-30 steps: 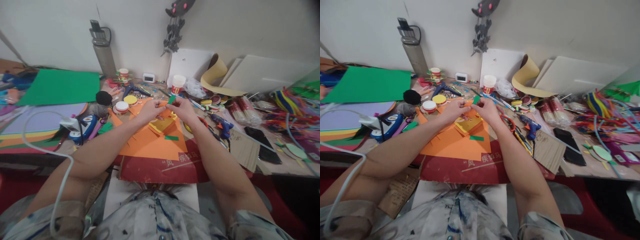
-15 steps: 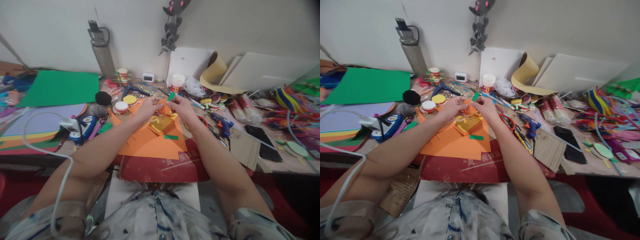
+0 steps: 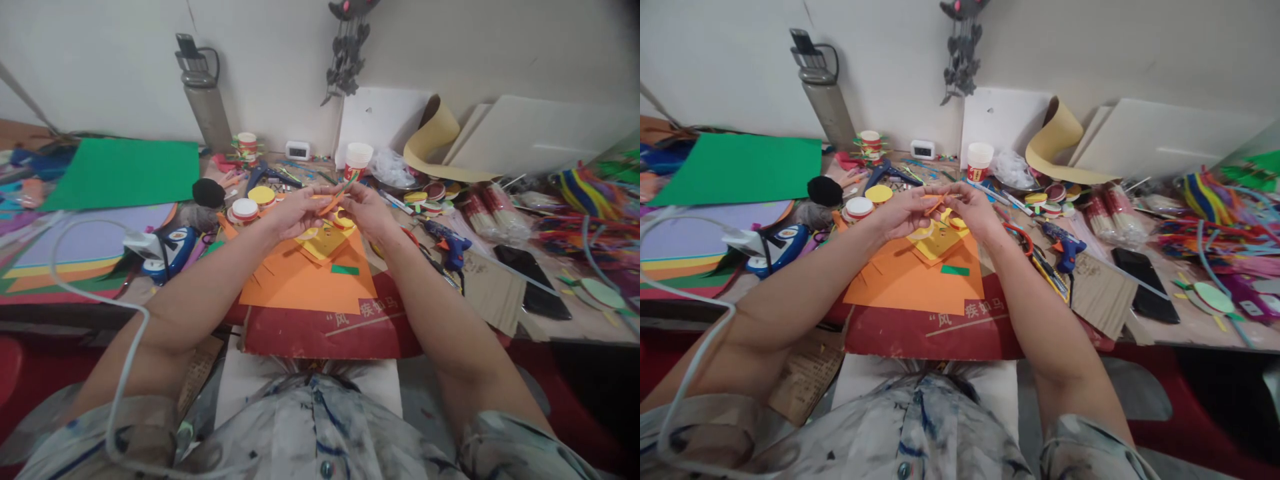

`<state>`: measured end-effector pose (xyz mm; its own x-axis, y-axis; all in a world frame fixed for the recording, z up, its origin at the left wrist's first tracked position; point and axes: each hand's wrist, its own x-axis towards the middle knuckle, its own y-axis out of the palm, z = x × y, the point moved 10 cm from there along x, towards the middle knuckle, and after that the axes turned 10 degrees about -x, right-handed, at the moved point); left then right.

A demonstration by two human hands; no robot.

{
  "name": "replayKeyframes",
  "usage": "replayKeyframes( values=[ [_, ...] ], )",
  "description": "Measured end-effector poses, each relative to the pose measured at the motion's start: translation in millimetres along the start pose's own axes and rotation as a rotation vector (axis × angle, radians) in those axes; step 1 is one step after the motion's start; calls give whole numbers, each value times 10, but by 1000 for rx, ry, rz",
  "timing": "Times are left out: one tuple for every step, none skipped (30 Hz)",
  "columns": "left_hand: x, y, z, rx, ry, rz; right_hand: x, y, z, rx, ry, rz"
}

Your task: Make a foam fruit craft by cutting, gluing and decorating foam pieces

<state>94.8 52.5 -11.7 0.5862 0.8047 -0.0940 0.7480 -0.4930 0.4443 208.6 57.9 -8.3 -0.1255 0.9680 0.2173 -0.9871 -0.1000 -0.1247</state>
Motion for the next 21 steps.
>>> replayKeyframes(
  values=[
    [5,-34,4,94,-18,-23,-3,-18,-6,26,9,-12],
    [14,-96,-4,202,-33,-59,-6,-42,-11,46,21,-29],
    [26,-190,-39,325,-32,-113,-10,-75,-16,60,34,-55],
    [38,-295,-99,460,-17,-172,-14,-117,-22,67,47,-90],
    [41,-422,-211,590,37,-261,-19,-161,-30,65,62,-129],
    [34,-509,-360,755,127,-335,-24,-206,-39,52,77,-170],
    [27,-532,-495,945,227,-368,-29,-244,-47,29,92,-207],
    [31,-537,-559,1105,277,-370,-35,-270,-54,-2,106,-234],
    [48,-547,-556,1224,273,-348,-38,-281,-59,-37,119,-248],
    [72,-565,-507,1327,228,-315,-40,-278,-63,-70,130,-250],
    [92,-587,-436,1409,165,-281,-42,-267,-66,-97,139,-246],
    [106,-611,-360,1475,96,-254,-44,-252,-69,-115,147,-240],
    [112,-631,-295,1527,39,-239,-47,-237,-74,-125,155,-235],
    [115,-643,-252,1564,5,-237,-51,-226,-78,-130,163,-233],
    [117,-648,-229,1583,-7,-244,-56,-215,-83,-133,172,-231],
    [121,-647,-219,1585,-4,-254,-60,-203,-89,-135,181,-227],
    [126,-648,-217,1575,5,-266,-63,-188,-95,-135,190,-221],
    [131,-645,-219,1563,19,-274,-66,-172,-99,-135,197,-213],
    [136,-637,-226,1555,38,-279,-69,-157,-100,-133,200,-206],
    [137,-624,-240,1550,64,-285,-72,-144,-100,-129,203,-203],
    [134,-604,-260,1547,94,-293,-75,-133,-99,-126,205,-202]
  ],
)
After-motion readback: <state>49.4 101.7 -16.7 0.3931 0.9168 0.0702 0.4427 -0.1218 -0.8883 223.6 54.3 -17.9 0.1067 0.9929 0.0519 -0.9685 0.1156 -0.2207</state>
